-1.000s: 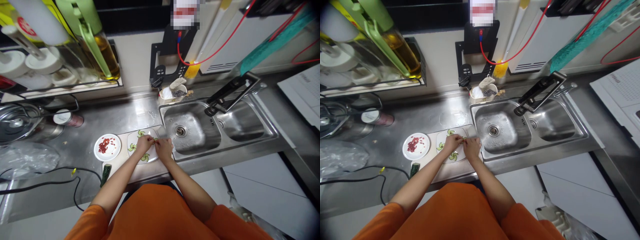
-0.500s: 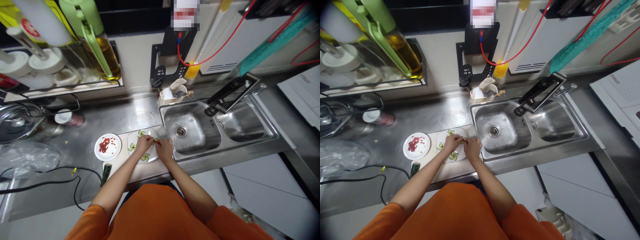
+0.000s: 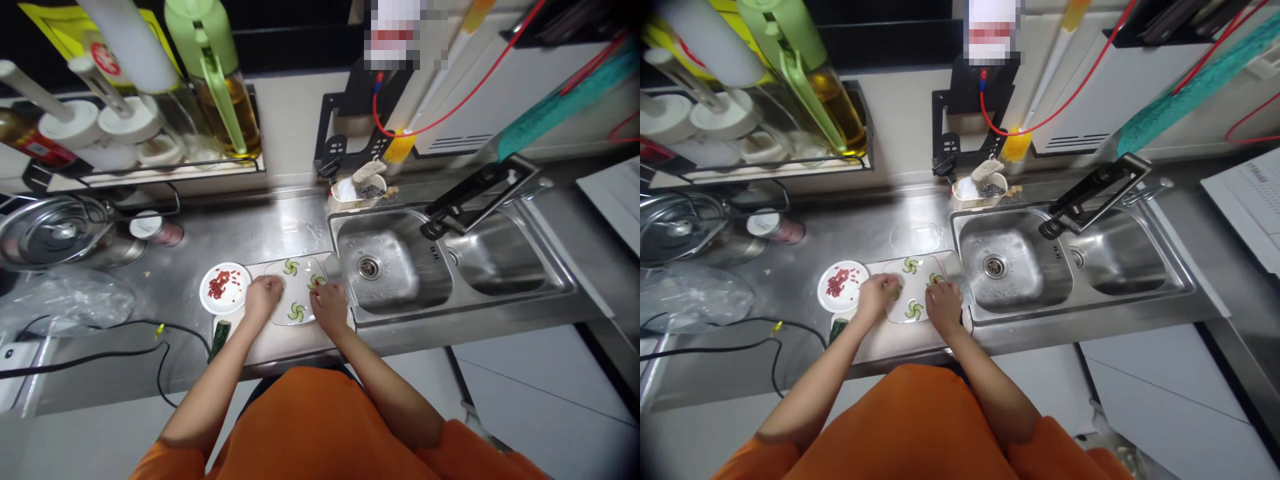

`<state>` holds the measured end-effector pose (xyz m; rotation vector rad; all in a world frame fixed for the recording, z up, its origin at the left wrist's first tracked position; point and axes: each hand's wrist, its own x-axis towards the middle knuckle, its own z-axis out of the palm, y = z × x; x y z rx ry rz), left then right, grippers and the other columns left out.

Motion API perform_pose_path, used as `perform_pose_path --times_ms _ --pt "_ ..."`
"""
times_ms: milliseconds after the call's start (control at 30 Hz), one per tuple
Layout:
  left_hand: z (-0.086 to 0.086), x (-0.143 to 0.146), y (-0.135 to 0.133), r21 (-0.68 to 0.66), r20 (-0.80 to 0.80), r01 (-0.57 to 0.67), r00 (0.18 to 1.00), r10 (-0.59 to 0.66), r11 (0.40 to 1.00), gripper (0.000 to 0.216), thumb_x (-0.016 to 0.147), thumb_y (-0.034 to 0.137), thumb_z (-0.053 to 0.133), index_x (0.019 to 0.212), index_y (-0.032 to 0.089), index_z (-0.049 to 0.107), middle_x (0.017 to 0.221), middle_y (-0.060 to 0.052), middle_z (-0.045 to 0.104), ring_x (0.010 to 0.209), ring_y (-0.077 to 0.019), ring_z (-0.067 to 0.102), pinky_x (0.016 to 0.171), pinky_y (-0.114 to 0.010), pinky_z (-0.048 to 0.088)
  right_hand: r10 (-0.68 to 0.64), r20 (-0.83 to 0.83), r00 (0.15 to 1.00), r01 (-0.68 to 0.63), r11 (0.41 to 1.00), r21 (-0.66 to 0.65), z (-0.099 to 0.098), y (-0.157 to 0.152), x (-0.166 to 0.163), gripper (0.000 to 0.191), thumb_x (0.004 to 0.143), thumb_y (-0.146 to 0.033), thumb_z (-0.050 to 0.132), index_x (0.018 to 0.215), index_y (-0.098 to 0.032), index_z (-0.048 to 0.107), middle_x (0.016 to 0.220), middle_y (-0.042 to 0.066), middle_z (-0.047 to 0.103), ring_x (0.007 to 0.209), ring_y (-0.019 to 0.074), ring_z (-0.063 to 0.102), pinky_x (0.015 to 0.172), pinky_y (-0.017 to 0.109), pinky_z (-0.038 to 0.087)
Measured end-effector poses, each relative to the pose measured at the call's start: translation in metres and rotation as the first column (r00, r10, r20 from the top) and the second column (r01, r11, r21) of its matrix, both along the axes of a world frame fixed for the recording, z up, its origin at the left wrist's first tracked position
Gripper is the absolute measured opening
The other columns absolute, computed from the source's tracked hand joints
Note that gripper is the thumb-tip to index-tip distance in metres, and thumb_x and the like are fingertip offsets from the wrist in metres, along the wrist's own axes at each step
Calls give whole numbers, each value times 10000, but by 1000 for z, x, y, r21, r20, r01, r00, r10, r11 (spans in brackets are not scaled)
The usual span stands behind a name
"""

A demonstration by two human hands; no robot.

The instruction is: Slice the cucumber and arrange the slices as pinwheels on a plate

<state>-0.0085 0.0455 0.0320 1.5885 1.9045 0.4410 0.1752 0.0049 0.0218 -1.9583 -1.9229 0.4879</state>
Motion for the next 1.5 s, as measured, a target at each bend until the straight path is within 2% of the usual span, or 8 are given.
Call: perform_pose_path --times_ms 167,300,533,767,933,1067,1233,1500 --pt "6 -72 -8 -32 -322 -251 919 228 968 276 794 326 498 879 177 714 955 -110 684 891 -233 607 816 -310 436 115 -26 993 -112 989 99 -3 -3 -14 114 822 -236 576 754 -222 666 805 28 615 942 215 416 717 309 252" --pt "2 -105 -6 -53 -432 -395 837 336 917 291 787 374 520 956 223 703 997 -118 670 859 -251 615 740 -327 445 181 -37 983 -175 978 115 -2 -3 -20 126 826 -227 561 751 -219 662 787 34 603 933 212 415 746 310 274" --pt "-11 -115 2 -86 -451 -421 824 342 903 311 781 438 537 938 234 712 982 -122 681 849 -265 623 704 -333 447 205 -24 979 -202 976 81 1 -4 -24 132 829 -222 555 763 -209 668 793 36 608 925 212 417 752 312 278" --pt "1 -119 -5 -60 -313 -427 866 390 902 293 757 406 569 889 197 727 899 -103 712 844 -238 634 759 -311 447 171 -25 985 -170 984 46 0 -7 -22 129 830 -237 564 772 -218 678 818 33 621 943 222 419 731 313 265" --pt "-1 -78 -32 -17 69 -216 974 217 976 230 759 347 566 842 207 728 911 -27 719 844 -173 629 763 -249 451 142 -10 990 -142 990 0 3 -4 -15 150 847 -247 543 819 -210 685 845 52 628 945 225 434 726 311 280" --pt "-11 -30 -51 -19 293 -9 956 15 1000 191 754 313 580 789 194 726 833 -24 713 727 -139 614 670 -226 453 175 -32 984 -177 983 -47 4 -3 -11 151 848 -245 545 874 -206 689 857 55 641 920 212 464 740 307 301" --pt "-17 0 -59 -44 329 86 942 -67 995 171 771 289 579 759 196 722 739 -15 690 707 -132 605 664 -222 443 264 -52 963 -268 957 -114 1 -12 -11 175 861 -270 532 898 -217 693 835 38 648 858 180 496 781 297 312" --pt "-20 7 -61 -60 239 213 952 -194 975 175 790 281 568 733 199 711 711 -15 675 715 -134 590 660 -223 414 268 -10 963 -263 940 -219 0 -23 -13 186 877 -277 514 889 -234 695 860 23 652 857 163 479 776 282 285"
